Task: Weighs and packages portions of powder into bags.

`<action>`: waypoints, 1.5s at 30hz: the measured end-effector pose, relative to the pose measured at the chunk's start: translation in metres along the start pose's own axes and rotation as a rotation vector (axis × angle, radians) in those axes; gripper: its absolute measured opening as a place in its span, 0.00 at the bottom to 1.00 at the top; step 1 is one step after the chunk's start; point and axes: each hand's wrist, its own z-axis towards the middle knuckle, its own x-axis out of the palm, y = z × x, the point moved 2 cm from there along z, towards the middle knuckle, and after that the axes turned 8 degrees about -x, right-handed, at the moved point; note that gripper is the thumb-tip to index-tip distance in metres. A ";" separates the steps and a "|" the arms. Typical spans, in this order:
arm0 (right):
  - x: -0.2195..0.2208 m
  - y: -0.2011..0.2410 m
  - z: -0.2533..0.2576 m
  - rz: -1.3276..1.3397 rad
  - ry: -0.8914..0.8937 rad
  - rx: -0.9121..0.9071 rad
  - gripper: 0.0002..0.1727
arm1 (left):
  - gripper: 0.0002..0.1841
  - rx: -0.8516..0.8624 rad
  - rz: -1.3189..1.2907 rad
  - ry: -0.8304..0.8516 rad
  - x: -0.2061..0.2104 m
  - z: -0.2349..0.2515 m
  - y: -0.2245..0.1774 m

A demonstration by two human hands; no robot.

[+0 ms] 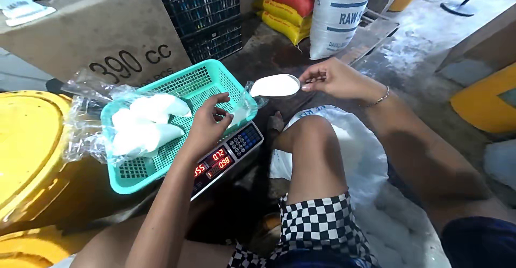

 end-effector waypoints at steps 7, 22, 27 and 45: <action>-0.010 0.022 0.013 -0.181 0.101 -0.006 0.07 | 0.19 -0.036 -0.050 -0.143 -0.042 -0.003 -0.004; -0.019 0.041 0.022 -0.278 0.159 0.033 0.06 | 0.17 -0.011 -0.112 -0.349 -0.102 -0.024 -0.006; -0.020 0.046 0.023 -0.306 0.159 0.028 0.06 | 0.17 -0.011 -0.122 -0.351 -0.102 -0.026 -0.006; -0.026 0.057 0.037 -0.371 0.211 0.056 0.05 | 0.17 -0.024 -0.095 -0.331 -0.103 -0.027 -0.007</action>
